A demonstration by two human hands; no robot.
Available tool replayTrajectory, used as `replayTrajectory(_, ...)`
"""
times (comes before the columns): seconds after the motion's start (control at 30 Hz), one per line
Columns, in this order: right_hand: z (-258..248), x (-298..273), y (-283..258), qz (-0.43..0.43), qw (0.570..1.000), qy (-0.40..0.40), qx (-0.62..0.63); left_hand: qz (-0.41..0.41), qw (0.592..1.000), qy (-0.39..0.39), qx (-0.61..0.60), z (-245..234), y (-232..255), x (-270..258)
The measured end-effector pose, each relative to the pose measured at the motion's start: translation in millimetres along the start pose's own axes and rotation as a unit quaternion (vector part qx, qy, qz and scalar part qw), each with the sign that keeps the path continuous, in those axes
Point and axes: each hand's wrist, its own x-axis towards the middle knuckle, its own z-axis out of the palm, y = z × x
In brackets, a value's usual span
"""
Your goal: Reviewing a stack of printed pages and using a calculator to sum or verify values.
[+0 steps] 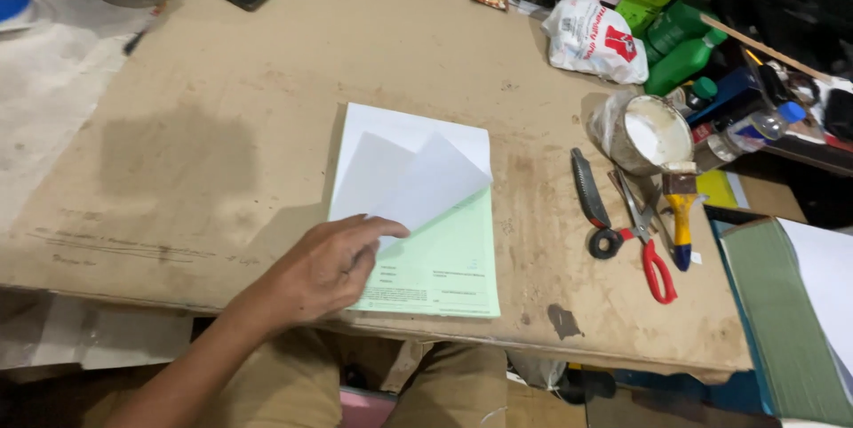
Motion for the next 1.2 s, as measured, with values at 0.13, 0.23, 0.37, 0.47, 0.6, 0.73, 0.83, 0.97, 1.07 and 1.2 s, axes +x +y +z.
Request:
replayTrajectory(0.13, 6.8, 21.1, -18.6, -0.028, 0.996, -0.016, -0.085, -0.015, 1.000, 0.000, -0.001, -0.8, 3.2, -3.2)
replayTrajectory(0.23, 11.3, 31.9, -1.1, -0.065, 0.985, -0.032, -0.158, -0.052, 0.996, -0.028, 0.074, -1.4, 10.7, -0.3)
replayTrajectory(0.37, 8.3, 35.1, 64.6, -0.105, 0.924, -0.252, -0.267, -0.081, 0.992, -0.049, 0.079, 2.1, 10.7, -0.1)
replayTrajectory(0.47, 12.0, 41.9, 70.4, -0.029, 0.873, -0.328, -0.359, -0.050, 0.994, -0.035, 0.088, 6.2, 5.5, -2.7)
replayTrajectory(0.6, 13.4, 37.1, 92.3, -0.128, 0.841, -0.330, -0.409, -0.047, 0.995, -0.027, 0.081, 4.2, 9.1, -2.4)
replayTrajectory(0.73, 13.7, 38.3, 77.9, -0.138, 0.850, -0.312, -0.402, -0.079, 0.994, -0.031, 0.076, 3.1, 11.4, -2.5)
replayTrajectory(0.83, 12.1, 40.3, 76.9, -0.189, 0.848, -0.285, -0.405, -0.050, 0.995, -0.021, 0.083, 2.5, 15.6, -2.9)
replayTrajectory(0.97, 14.5, 50.5, 74.8, -0.226, 0.873, -0.213, -0.376, -0.149, 0.976, -0.112, 0.113, -5.6, 48.2, -1.6)
replayTrajectory(1.07, 21.6, 64.4, 70.7, -0.273, 0.881, -0.130, -0.364, -0.122, 0.975, -0.116, 0.144, 7.1, 32.1, -4.1)
replayTrajectory(1.2, 25.5, 63.8, 111.3, -0.255, 0.918, -0.009, -0.305, -0.016, 0.993, -0.037, 0.115, 18.2, 13.8, -4.8)
